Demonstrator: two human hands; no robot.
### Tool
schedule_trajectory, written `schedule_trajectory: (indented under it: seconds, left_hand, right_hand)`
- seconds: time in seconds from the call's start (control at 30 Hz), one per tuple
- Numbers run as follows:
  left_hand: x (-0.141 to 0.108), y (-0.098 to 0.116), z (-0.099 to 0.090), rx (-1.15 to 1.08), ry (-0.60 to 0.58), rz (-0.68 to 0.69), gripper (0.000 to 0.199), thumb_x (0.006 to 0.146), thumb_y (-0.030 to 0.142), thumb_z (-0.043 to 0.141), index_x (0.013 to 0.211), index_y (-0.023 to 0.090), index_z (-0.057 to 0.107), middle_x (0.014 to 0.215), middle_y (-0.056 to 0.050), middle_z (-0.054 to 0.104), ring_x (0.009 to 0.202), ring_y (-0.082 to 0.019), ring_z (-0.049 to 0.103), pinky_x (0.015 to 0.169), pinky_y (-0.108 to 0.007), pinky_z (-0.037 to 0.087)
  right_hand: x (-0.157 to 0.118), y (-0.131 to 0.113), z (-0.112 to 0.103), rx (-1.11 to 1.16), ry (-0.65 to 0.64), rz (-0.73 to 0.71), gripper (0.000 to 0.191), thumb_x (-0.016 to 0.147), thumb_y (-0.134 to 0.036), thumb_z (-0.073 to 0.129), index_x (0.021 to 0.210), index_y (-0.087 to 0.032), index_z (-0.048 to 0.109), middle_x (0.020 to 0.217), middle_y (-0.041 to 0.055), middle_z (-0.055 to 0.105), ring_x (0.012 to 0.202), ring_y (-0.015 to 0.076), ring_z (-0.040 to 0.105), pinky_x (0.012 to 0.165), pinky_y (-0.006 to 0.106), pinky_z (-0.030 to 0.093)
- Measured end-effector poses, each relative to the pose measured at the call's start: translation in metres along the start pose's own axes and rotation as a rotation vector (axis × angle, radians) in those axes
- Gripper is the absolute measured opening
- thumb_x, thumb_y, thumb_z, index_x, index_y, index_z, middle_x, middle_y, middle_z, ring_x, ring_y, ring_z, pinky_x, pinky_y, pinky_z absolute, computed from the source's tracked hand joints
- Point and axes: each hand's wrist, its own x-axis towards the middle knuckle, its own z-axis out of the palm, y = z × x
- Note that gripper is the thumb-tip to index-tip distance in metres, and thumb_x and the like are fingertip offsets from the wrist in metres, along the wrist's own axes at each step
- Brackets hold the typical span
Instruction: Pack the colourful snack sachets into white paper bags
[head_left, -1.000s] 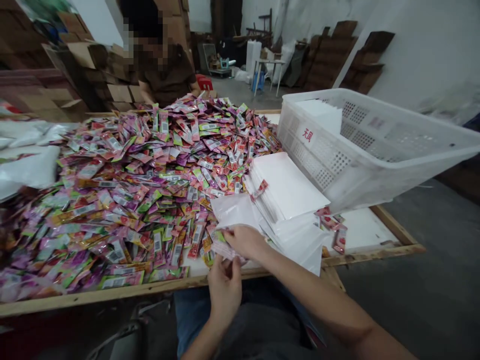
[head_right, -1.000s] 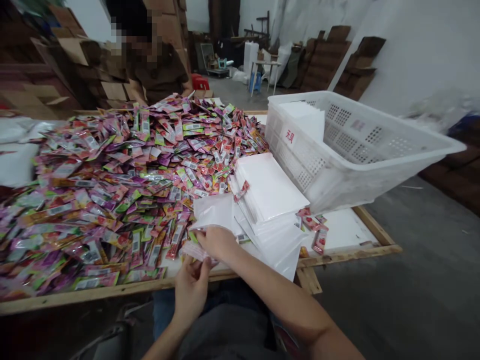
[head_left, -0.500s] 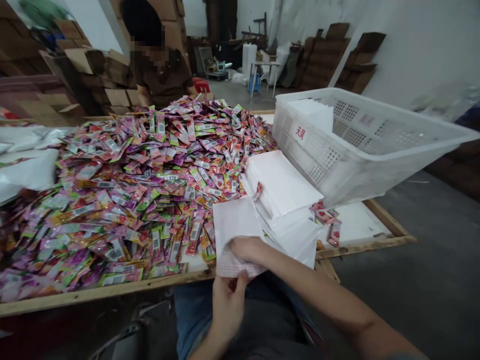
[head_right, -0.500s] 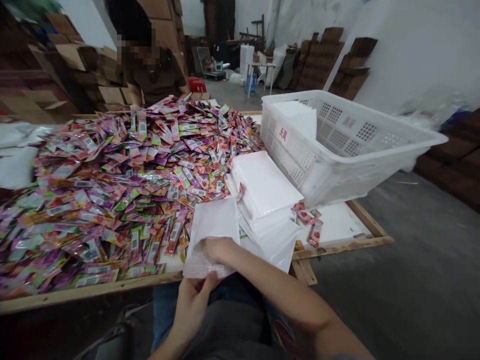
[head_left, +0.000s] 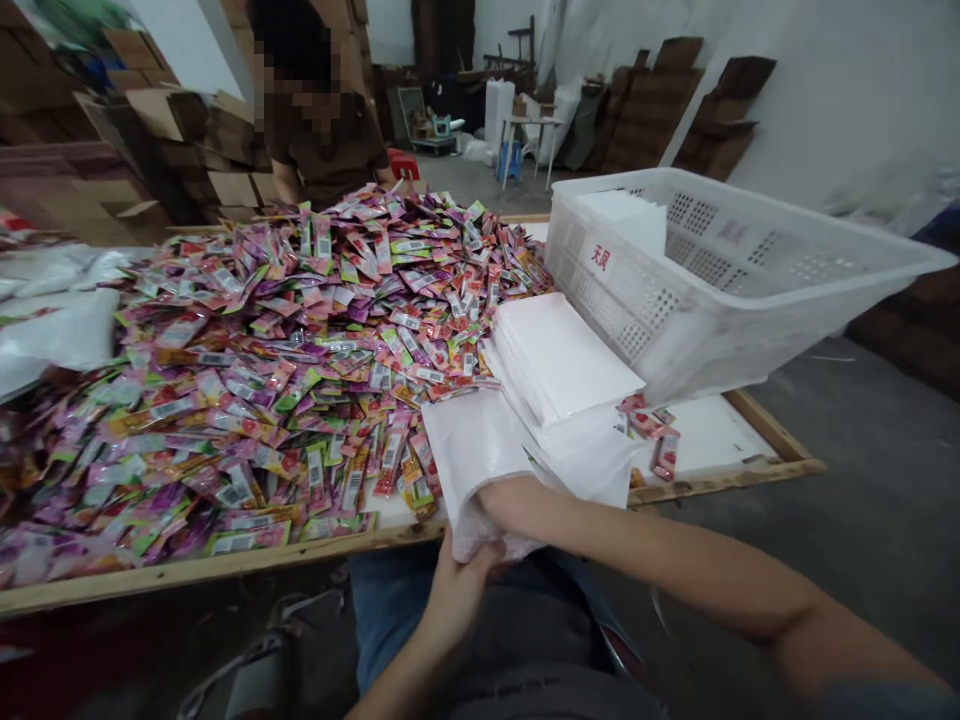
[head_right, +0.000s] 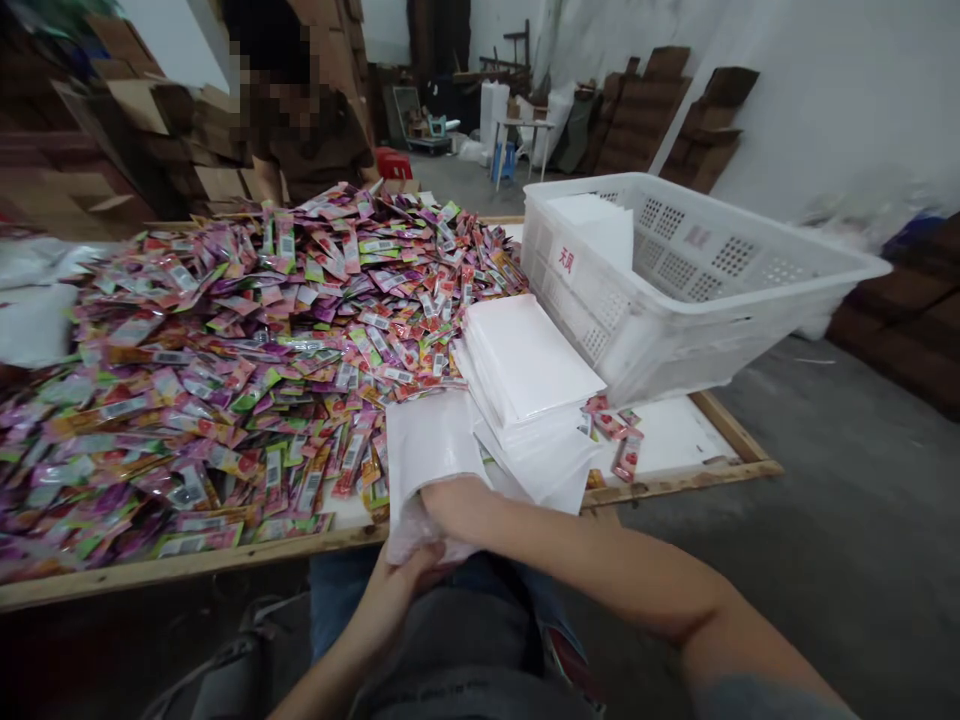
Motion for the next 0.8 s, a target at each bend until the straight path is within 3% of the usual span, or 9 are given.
schedule_trajectory:
  seconds: [0.1, 0.17, 0.3, 0.43, 0.53, 0.63, 0.8]
  left_hand:
    - [0.0, 0.015, -0.018, 0.145, -0.056, -0.063, 0.062, 0.06, 0.034, 0.069, 0.117, 0.019, 0.049, 0.106, -0.01, 0.063, 0.087, -0.026, 0.062, 0.068, -0.036, 0.052]
    - [0.003, 0.02, -0.025, 0.318, -0.092, 0.018, 0.047, 0.062, 0.036, 0.066, 0.103, 0.015, 0.059, 0.098, -0.009, 0.065, 0.087, -0.025, 0.061, 0.072, -0.036, 0.05]
    - [0.008, 0.014, -0.023, 0.562, -0.196, 0.19, 0.02, 0.064, 0.032, 0.06, 0.071, 0.013, 0.063, 0.071, -0.005, 0.066, 0.07, -0.021, 0.059, 0.069, -0.032, 0.046]
    - [0.006, 0.009, -0.022, 0.432, -0.251, 0.019, 0.022, 0.064, 0.035, 0.062, 0.07, 0.014, 0.06, 0.056, -0.002, 0.062, 0.052, -0.016, 0.055, 0.053, -0.025, 0.043]
    - [0.004, 0.009, -0.029, 0.262, -0.187, -0.173, 0.034, 0.058, 0.039, 0.068, 0.079, 0.014, 0.063, 0.065, -0.003, 0.065, 0.058, -0.016, 0.058, 0.054, -0.025, 0.046]
    - [0.003, 0.005, -0.034, 0.165, -0.128, -0.233, 0.042, 0.055, 0.045, 0.069, 0.084, 0.015, 0.064, 0.072, -0.003, 0.066, 0.066, -0.017, 0.06, 0.062, -0.028, 0.048]
    - [0.004, -0.001, -0.03, 0.278, -0.14, -0.116, 0.033, 0.059, 0.044, 0.063, 0.072, 0.015, 0.065, 0.068, -0.003, 0.064, 0.068, -0.018, 0.058, 0.067, -0.03, 0.049]
  right_hand:
    - [-0.038, -0.011, 0.0, -0.189, -0.016, -0.175, 0.031, 0.073, -0.003, 0.051, 0.102, -0.008, 0.06, 0.095, 0.0141, 0.064, 0.088, 0.0261, 0.059, 0.078, 0.038, 0.048]
    - [-0.058, -0.009, 0.005, -0.276, 0.015, -0.21, 0.037, 0.073, -0.001, 0.046, 0.106, -0.009, 0.058, 0.098, 0.0134, 0.063, 0.09, 0.0232, 0.058, 0.079, 0.035, 0.048]
    - [-0.052, 0.01, 0.023, -0.347, -0.098, -0.036, 0.024, 0.073, -0.003, 0.046, 0.087, -0.01, 0.065, 0.082, 0.0129, 0.066, 0.077, 0.0233, 0.061, 0.067, 0.033, 0.048]
    - [-0.033, 0.016, 0.029, -0.308, -0.121, 0.055, 0.019, 0.075, -0.006, 0.048, 0.076, -0.009, 0.067, 0.071, 0.0143, 0.067, 0.066, 0.0232, 0.061, 0.061, 0.032, 0.046]
    - [-0.049, 0.009, 0.028, -0.263, 0.015, -0.157, 0.02, 0.081, -0.012, 0.046, 0.089, -0.012, 0.065, 0.081, 0.0116, 0.067, 0.075, 0.022, 0.061, 0.068, 0.033, 0.046]
    - [-0.071, 0.004, 0.033, -0.124, 0.118, -0.325, 0.018, 0.085, -0.019, 0.047, 0.092, -0.017, 0.063, 0.091, 0.0074, 0.066, 0.084, 0.0196, 0.058, 0.076, 0.032, 0.045]
    - [-0.065, -0.001, 0.045, 0.128, 0.07, -0.077, 0.013, 0.074, -0.014, 0.061, 0.087, -0.016, 0.062, 0.083, 0.0047, 0.064, 0.08, 0.0169, 0.057, 0.072, 0.027, 0.045]
